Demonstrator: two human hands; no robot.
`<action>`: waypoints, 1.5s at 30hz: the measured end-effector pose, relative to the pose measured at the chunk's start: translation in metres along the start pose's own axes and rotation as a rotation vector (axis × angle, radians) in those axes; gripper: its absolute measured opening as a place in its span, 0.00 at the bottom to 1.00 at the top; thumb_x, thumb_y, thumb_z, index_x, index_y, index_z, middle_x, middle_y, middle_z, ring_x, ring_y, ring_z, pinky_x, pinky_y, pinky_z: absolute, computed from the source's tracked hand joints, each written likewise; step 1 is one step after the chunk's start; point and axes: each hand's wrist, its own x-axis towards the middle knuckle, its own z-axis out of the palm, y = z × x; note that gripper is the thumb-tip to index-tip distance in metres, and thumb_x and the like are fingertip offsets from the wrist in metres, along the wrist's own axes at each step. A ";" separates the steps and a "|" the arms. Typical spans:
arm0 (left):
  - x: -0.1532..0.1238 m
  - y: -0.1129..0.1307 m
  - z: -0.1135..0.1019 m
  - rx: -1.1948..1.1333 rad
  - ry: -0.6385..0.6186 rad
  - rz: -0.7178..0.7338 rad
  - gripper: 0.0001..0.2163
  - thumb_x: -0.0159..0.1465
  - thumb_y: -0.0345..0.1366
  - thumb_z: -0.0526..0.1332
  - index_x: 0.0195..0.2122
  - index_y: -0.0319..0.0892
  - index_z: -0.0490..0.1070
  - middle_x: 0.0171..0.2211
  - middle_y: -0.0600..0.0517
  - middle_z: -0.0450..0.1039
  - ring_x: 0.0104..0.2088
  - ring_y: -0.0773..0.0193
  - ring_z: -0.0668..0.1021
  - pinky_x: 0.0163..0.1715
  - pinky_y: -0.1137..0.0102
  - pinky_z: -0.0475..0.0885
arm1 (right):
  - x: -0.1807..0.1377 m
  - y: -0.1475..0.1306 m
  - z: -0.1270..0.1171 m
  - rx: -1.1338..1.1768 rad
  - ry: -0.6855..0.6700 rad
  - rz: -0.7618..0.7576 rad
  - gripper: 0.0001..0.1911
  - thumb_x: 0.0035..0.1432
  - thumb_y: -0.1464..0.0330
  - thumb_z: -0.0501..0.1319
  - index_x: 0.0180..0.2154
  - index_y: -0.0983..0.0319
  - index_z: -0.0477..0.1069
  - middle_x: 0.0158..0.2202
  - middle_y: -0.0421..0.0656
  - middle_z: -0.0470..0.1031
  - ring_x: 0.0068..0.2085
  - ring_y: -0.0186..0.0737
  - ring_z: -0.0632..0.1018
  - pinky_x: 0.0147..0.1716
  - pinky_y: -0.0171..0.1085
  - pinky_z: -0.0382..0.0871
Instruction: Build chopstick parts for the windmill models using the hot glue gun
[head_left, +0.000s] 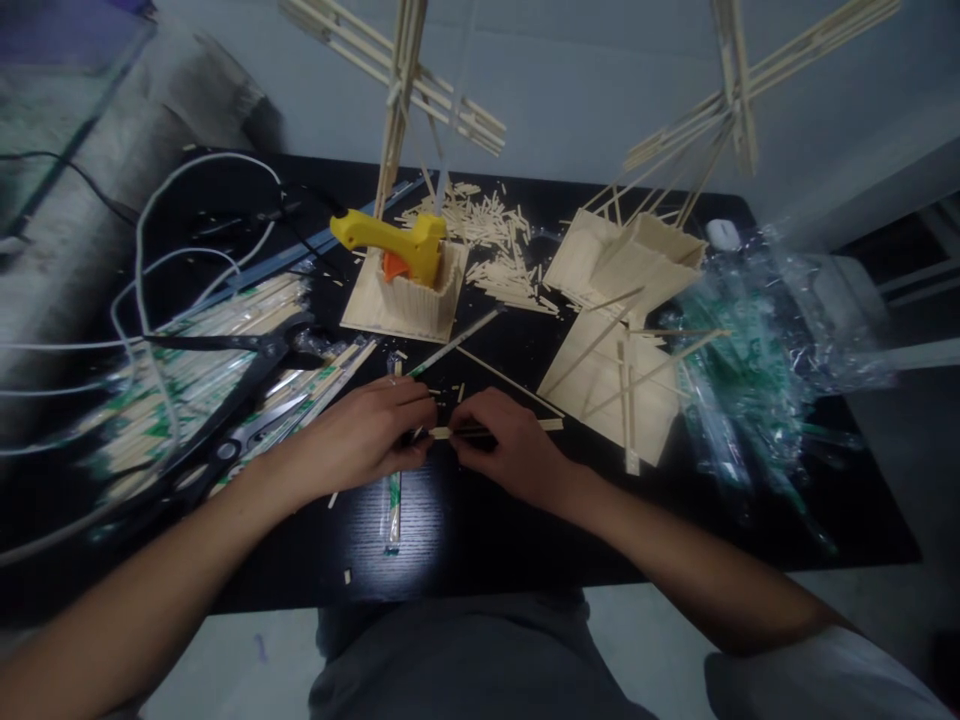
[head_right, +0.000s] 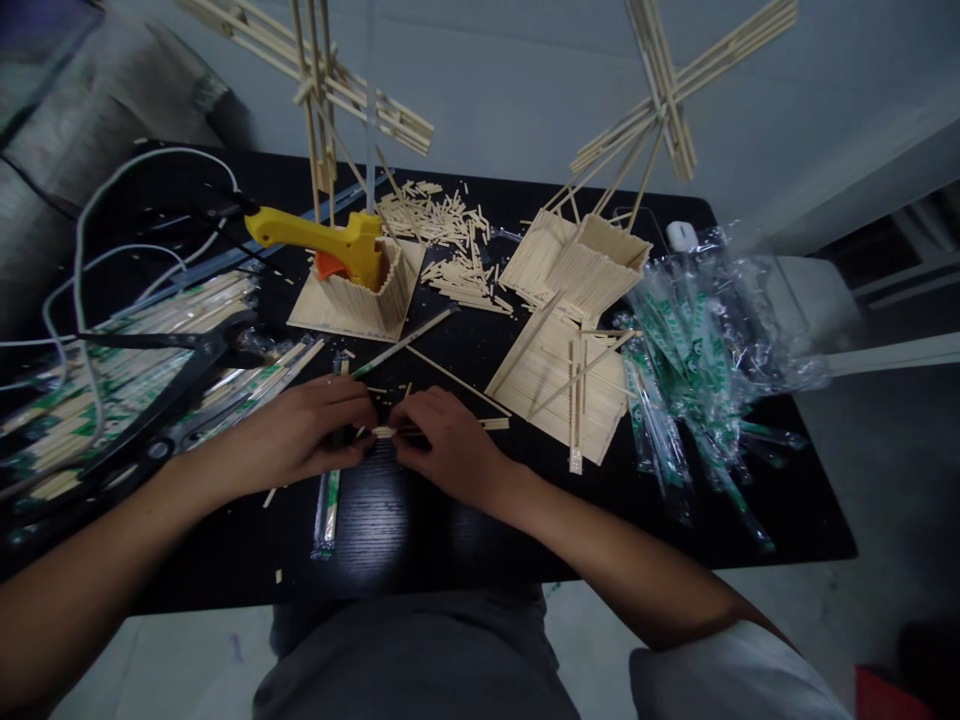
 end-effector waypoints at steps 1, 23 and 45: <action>0.000 0.000 0.000 -0.001 -0.001 0.000 0.05 0.67 0.34 0.58 0.35 0.41 0.71 0.35 0.52 0.71 0.37 0.67 0.71 0.42 0.71 0.63 | 0.000 0.000 0.000 -0.001 -0.002 0.002 0.07 0.59 0.77 0.66 0.38 0.62 0.72 0.37 0.42 0.78 0.40 0.38 0.75 0.41 0.37 0.69; -0.001 -0.002 0.003 0.001 0.017 -0.018 0.03 0.65 0.34 0.61 0.35 0.41 0.72 0.35 0.53 0.71 0.38 0.66 0.73 0.42 0.70 0.65 | -0.001 -0.001 0.000 0.012 -0.009 0.006 0.06 0.60 0.76 0.64 0.38 0.61 0.71 0.37 0.42 0.78 0.40 0.39 0.75 0.42 0.38 0.69; -0.005 -0.003 0.002 0.046 0.009 -0.017 0.04 0.65 0.35 0.59 0.39 0.42 0.70 0.37 0.52 0.72 0.40 0.63 0.73 0.44 0.66 0.67 | -0.003 0.001 0.000 -0.001 -0.003 -0.025 0.04 0.63 0.74 0.63 0.40 0.61 0.71 0.38 0.44 0.78 0.41 0.41 0.76 0.43 0.40 0.70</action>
